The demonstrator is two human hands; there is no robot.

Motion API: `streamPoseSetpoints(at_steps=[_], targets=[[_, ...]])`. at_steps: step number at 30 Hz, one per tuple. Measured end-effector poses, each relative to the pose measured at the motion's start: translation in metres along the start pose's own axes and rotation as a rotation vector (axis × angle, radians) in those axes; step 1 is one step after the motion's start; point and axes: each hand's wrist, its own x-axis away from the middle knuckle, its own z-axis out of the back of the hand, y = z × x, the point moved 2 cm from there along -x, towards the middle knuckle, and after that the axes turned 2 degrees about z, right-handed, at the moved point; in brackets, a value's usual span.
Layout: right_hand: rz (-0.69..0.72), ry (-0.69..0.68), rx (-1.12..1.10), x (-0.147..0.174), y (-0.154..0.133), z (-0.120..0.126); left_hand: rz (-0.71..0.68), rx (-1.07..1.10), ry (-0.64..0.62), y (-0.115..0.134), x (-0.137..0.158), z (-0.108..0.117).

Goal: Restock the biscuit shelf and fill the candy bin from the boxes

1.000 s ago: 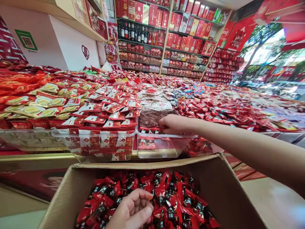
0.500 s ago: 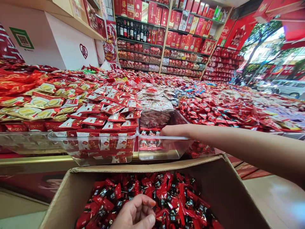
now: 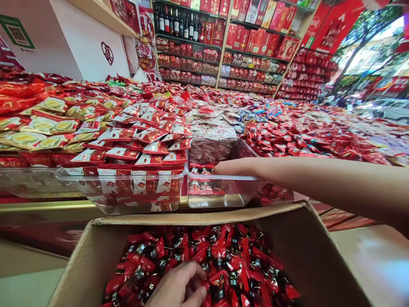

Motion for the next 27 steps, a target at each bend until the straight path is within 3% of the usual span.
streamPoseSetpoints(at_steps=[3, 6, 9, 11, 12, 14, 16, 18, 21, 24, 27], targets=[[0.008, 0.036, 0.111, -0.006, 0.006, 0.004, 0.029, -0.143, -0.004, -0.01, -0.001, -0.003], [0.163, 0.235, 0.354, 0.001, -0.002, 0.022, 0.038, -0.227, -0.049, -0.021, -0.004, -0.011], [0.306, 0.557, 0.367, 0.039, -0.027, 0.034, 0.018, -0.244, -0.08, -0.027, -0.003, -0.018], [0.461, 0.744, 0.273, 0.077, -0.049, 0.024, -0.012, -0.192, -0.086, -0.03, 0.0, -0.019], [0.56, 0.766, 0.223, 0.095, -0.059, 0.012, -0.022, -0.155, -0.079, -0.031, 0.002, -0.019], [0.729, 0.628, 0.128, 0.119, -0.073, -0.027, -0.023, -0.072, -0.042, -0.033, 0.007, -0.018], [0.758, 0.373, 0.045, 0.124, -0.074, -0.077, -0.006, 0.01, 0.016, -0.033, 0.011, -0.015], [0.657, 0.189, -0.122, 0.111, -0.064, -0.126, 0.005, 0.095, 0.073, -0.029, 0.012, -0.01], [0.339, 0.016, -0.555, 0.081, -0.043, -0.18, 0.011, 0.226, 0.132, -0.015, 0.009, -0.001], [0.146, -0.111, -1.117, 0.065, -0.041, -0.204, 0.019, 0.381, 0.204, 0.003, 0.005, 0.005], [0.117, -0.192, -1.491, 0.066, -0.051, -0.208, 0.037, 0.536, 0.279, 0.016, 0.004, 0.006]])
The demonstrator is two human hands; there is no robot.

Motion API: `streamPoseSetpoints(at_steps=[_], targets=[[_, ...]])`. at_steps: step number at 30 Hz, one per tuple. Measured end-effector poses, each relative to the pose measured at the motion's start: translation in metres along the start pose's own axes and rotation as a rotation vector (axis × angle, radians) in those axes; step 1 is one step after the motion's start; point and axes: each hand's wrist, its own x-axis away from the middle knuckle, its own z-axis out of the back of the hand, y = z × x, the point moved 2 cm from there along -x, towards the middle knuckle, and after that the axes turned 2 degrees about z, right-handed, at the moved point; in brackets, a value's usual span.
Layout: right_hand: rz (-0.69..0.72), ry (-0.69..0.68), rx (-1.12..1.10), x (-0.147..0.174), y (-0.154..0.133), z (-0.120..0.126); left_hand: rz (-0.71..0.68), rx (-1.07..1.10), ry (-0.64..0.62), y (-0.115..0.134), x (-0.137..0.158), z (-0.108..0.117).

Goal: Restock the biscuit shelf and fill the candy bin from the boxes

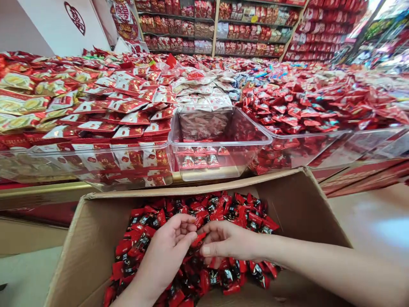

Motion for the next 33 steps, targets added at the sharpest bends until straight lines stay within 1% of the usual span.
streamPoseSetpoints(at_steps=[1, 3, 5, 7, 8, 12, 14, 17, 19, 20, 22, 24, 25, 27, 29, 31, 33], targets=[[0.003, 0.012, -0.031, 0.001, -0.001, -0.003, 0.008, 0.046, 0.02, 0.002, 0.001, -0.001], [0.037, 0.072, -0.015, 0.003, -0.002, -0.006, 0.023, 0.131, 0.058, 0.002, 0.002, -0.003], [0.078, 0.128, 0.003, 0.005, -0.003, -0.005, 0.033, 0.199, 0.102, 0.001, 0.003, -0.003], [0.109, 0.165, -0.019, 0.006, -0.005, -0.002, 0.041, 0.243, 0.117, 0.001, 0.003, -0.004], [0.123, 0.18, -0.035, 0.006, -0.006, 0.0, 0.049, 0.256, 0.101, 0.001, 0.003, -0.004], [0.168, 0.241, -0.083, 0.007, -0.013, 0.005, 0.103, 0.253, -0.04, 0.004, 0.003, -0.01], [0.193, 0.256, -0.105, 0.007, -0.015, 0.006, 0.113, 0.25, -0.063, 0.005, 0.003, -0.011], [0.202, 0.221, -0.126, 0.006, -0.015, 0.004, 0.1, 0.253, -0.083, 0.004, 0.004, -0.01], [0.222, 0.209, -0.104, 0.006, -0.015, 0.004, 0.083, 0.244, -0.11, 0.002, 0.003, -0.01], [0.256, 0.223, -0.072, 0.007, -0.016, 0.005, 0.076, 0.23, -0.12, 0.001, 0.004, -0.009], [0.372, 0.259, 0.038, 0.011, -0.022, 0.007, 0.074, 0.199, -0.15, -0.002, 0.004, -0.009], [0.523, 0.255, 0.257, 0.018, -0.032, 0.009, 0.08, 0.203, -0.152, -0.004, 0.006, -0.009], [0.594, 0.212, 0.402, 0.023, -0.037, 0.008, 0.078, 0.233, -0.148, -0.004, 0.006, -0.008], [0.71, 0.082, 0.703, 0.032, -0.047, 0.003, 0.069, 0.32, -0.162, -0.003, 0.008, -0.005], [0.784, -0.001, 0.944, 0.04, -0.056, -0.003, 0.061, 0.394, -0.206, 0.003, 0.011, -0.002], [0.859, 0.0, 1.109, 0.048, -0.065, -0.01, 0.078, 0.429, -0.249, 0.01, 0.015, 0.002], [0.931, 0.024, 1.25, 0.061, -0.08, -0.017, 0.125, 0.468, -0.259, 0.018, 0.02, 0.005]])
